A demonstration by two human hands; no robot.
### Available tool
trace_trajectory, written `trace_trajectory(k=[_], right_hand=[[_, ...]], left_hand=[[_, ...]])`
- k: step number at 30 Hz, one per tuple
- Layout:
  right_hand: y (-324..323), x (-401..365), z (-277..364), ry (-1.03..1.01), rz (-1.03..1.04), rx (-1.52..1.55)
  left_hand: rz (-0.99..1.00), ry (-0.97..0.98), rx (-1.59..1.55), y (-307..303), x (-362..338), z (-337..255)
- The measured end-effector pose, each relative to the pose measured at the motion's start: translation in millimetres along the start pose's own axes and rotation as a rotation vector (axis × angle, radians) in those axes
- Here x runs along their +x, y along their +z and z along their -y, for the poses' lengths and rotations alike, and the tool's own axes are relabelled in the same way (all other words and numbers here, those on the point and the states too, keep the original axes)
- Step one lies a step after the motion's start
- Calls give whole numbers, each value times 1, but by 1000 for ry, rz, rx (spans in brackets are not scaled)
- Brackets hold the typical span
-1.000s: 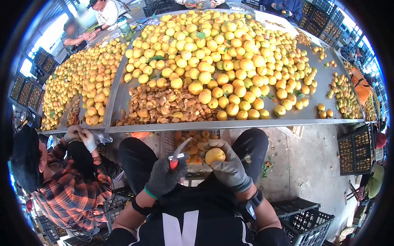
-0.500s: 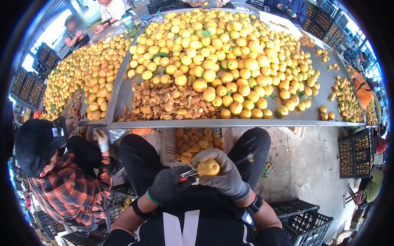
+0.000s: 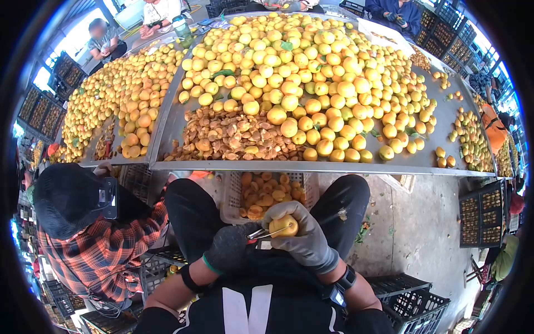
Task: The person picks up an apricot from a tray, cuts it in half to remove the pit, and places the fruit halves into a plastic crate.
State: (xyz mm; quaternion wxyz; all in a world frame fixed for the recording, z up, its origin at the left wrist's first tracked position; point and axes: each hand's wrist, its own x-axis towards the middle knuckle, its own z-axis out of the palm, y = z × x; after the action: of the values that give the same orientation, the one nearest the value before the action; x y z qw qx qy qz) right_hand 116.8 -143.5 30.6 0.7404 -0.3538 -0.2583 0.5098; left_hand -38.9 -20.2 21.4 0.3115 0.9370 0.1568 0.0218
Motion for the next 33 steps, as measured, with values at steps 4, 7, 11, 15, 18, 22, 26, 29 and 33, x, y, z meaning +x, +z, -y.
trace_trajectory(k=[4,7,11,15,18,22,26,29,33], right_hand=[[2,3,-1,16,48,76],[6,3,-3,10,4,73],[2,5,-5,-32,6,49],[3,5,-5,-54,9,0],[4,4,-2,-18,20,-20],[8,4,5,24,39,-88],[16,3,3,-49,-31,-243],[17,4,3,-131,-14,-348],[22,6,11,46,62,67]], left_hand=[[-128,99,-41,1,4,7],[-138,94,-45,7,4,9],[-187,128,-47,17,7,16],[-198,105,-61,18,10,16],[-170,98,-59,18,9,19],[-192,126,-75,20,10,24],[-279,180,-94,26,11,29],[-306,198,-92,28,10,29],[-232,120,-65,15,11,17]])
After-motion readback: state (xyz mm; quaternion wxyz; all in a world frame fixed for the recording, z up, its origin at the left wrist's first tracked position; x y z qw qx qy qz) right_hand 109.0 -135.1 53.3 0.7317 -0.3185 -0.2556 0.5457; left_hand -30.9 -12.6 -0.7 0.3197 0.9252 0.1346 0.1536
